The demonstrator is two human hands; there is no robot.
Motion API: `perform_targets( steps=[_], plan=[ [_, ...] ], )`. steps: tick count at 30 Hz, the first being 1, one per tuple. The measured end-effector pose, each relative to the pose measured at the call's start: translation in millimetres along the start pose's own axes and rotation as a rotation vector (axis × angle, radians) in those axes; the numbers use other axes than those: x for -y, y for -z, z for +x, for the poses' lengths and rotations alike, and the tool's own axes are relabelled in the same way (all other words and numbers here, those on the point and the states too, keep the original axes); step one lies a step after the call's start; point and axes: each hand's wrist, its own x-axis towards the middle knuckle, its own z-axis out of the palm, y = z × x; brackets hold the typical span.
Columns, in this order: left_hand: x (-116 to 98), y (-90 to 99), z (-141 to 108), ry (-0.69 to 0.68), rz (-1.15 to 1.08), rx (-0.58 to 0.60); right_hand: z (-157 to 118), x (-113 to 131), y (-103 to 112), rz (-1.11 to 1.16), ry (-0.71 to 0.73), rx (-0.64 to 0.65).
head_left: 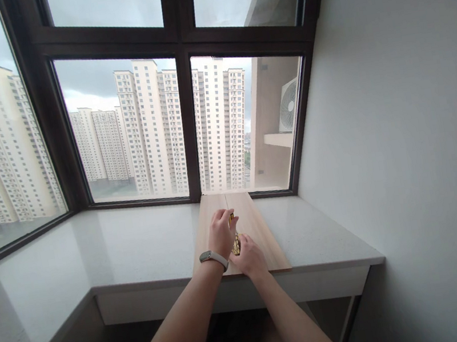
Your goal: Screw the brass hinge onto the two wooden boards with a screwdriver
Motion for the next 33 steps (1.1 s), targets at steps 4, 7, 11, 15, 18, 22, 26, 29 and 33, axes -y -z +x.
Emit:
perform_targets(
  steps=[4, 7, 11, 15, 18, 22, 26, 29, 33],
  plan=[
    [0.2, -0.3, 1.4, 0.031, 0.014, 0.001, -0.2, -0.9, -0.5, 0.01, 0.016, -0.009],
    [1.3, -1.3, 1.7, 0.052, 0.029, -0.001, -0.6, -0.6, -0.1, 0.016, 0.016, -0.017],
    [3.0, -1.0, 2.8, 0.078, 0.046, 0.001, -0.7, 0.2, 0.2, 0.007, 0.009, -0.007],
    [4.0, -0.6, 3.5, 0.096, 0.052, -0.014, -0.6, 1.3, 1.7, 0.001, -0.003, -0.002],
    [4.6, -2.0, 3.0, 0.102, 0.032, -0.048, -0.9, 2.7, 4.0, 0.006, -0.01, 0.013],
    [4.2, -5.0, 1.9, 0.071, 0.005, -0.027, -1.0, 3.6, 5.1, 0.001, -0.011, 0.017],
    [0.5, -5.7, 2.1, 0.049, 0.002, 0.019, -0.2, 1.8, 1.6, 0.003, -0.016, 0.008],
    [-1.5, -5.2, 3.0, 0.043, 0.008, 0.033, 0.3, -0.2, -2.1, 0.007, -0.013, -0.001],
    [-0.8, -5.1, 4.3, 0.063, 0.003, 0.015, 0.3, -1.4, -4.1, 0.0, -0.003, -0.012]
  ],
)
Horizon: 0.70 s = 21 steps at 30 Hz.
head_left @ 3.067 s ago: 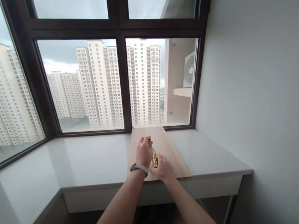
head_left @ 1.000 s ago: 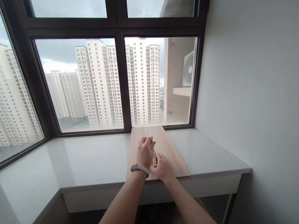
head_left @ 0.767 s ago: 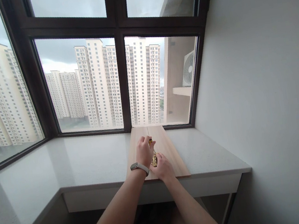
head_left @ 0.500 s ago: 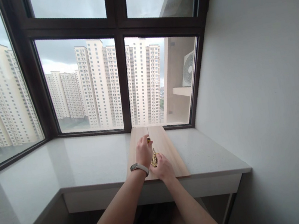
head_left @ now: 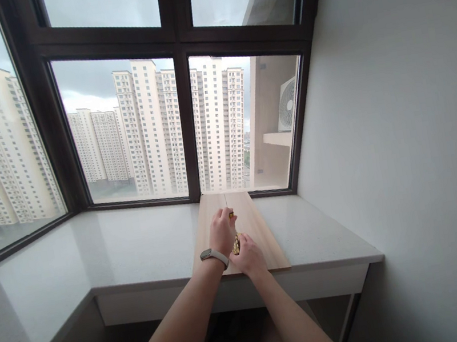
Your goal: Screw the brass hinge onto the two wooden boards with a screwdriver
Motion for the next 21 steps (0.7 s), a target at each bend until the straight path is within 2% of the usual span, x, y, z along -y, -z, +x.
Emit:
perform_targets(
  steps=[4, 12, 21],
  plan=[
    [0.7, -0.2, 0.6, 0.025, -0.028, -0.019, -0.5, -0.2, 1.1, 0.003, 0.008, 0.001],
    [0.6, 1.2, -1.0, -0.022, -0.065, 0.014, -0.9, 0.1, 0.3, 0.009, -0.002, -0.002],
    [8.7, 1.3, -0.7, 0.021, -0.051, -0.046, -1.2, 0.3, 2.0, 0.011, 0.007, -0.012]
  ],
)
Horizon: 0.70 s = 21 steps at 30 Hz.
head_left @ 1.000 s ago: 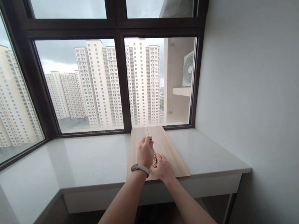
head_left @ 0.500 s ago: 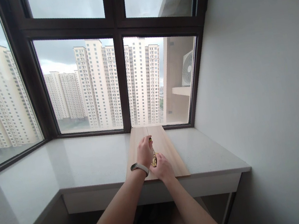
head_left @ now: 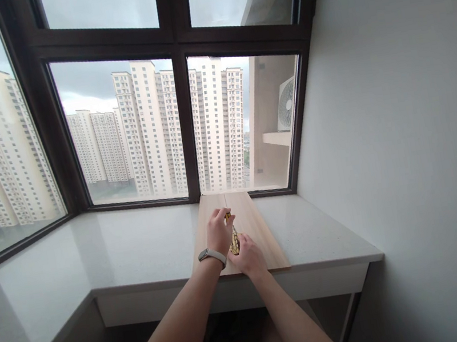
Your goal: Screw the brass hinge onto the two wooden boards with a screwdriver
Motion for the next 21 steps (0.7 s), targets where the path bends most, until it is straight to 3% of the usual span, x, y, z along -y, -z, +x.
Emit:
perform_targets(
  steps=[21],
  plan=[
    [-5.4, -0.5, 1.2, 0.045, -0.035, 0.054, 0.9, -0.2, -0.8, 0.012, 0.009, 0.0]
  ],
)
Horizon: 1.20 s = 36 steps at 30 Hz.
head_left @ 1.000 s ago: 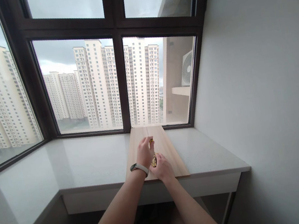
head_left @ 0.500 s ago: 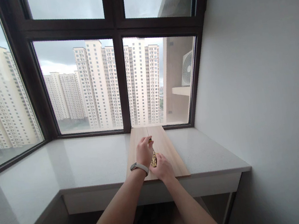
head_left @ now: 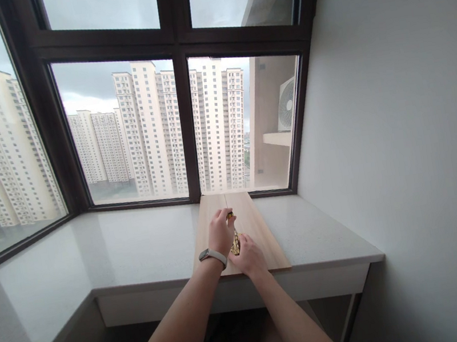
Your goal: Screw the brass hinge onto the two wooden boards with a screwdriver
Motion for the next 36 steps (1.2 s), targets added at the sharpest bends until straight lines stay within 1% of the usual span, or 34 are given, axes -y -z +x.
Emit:
perform_targets(
  steps=[6, 10, 13, 16, 21, 28, 33, 36],
  plan=[
    [-2.0, 0.6, -1.2, 0.012, -0.013, 0.01, -0.9, -1.2, -0.1, 0.006, -0.005, -0.001],
    [-1.7, 0.8, -3.1, -0.042, -0.031, 0.005, -0.4, -1.9, -1.6, 0.005, 0.003, -0.01],
    [0.1, 1.4, -4.1, -0.07, -0.023, -0.022, 0.0, -2.3, -2.8, 0.0, 0.007, -0.013],
    [2.4, 2.2, -4.4, -0.035, 0.002, -0.044, -0.1, -3.1, -4.0, -0.011, 0.019, -0.022],
    [2.1, 2.9, -2.9, 0.016, 0.019, -0.045, 0.2, -4.0, -5.0, -0.021, 0.005, -0.01],
    [-4.0, -1.3, -3.2, 0.004, -0.023, 0.005, 0.0, -1.8, -2.1, -0.006, -0.008, 0.015],
    [-1.3, -2.0, -3.5, 0.008, -0.027, 0.019, -0.1, -1.1, -0.5, -0.01, -0.01, 0.017],
    [1.0, -1.4, -2.3, 0.006, -0.023, 0.008, -0.2, -0.1, 0.9, -0.012, -0.008, 0.02]
  ],
)
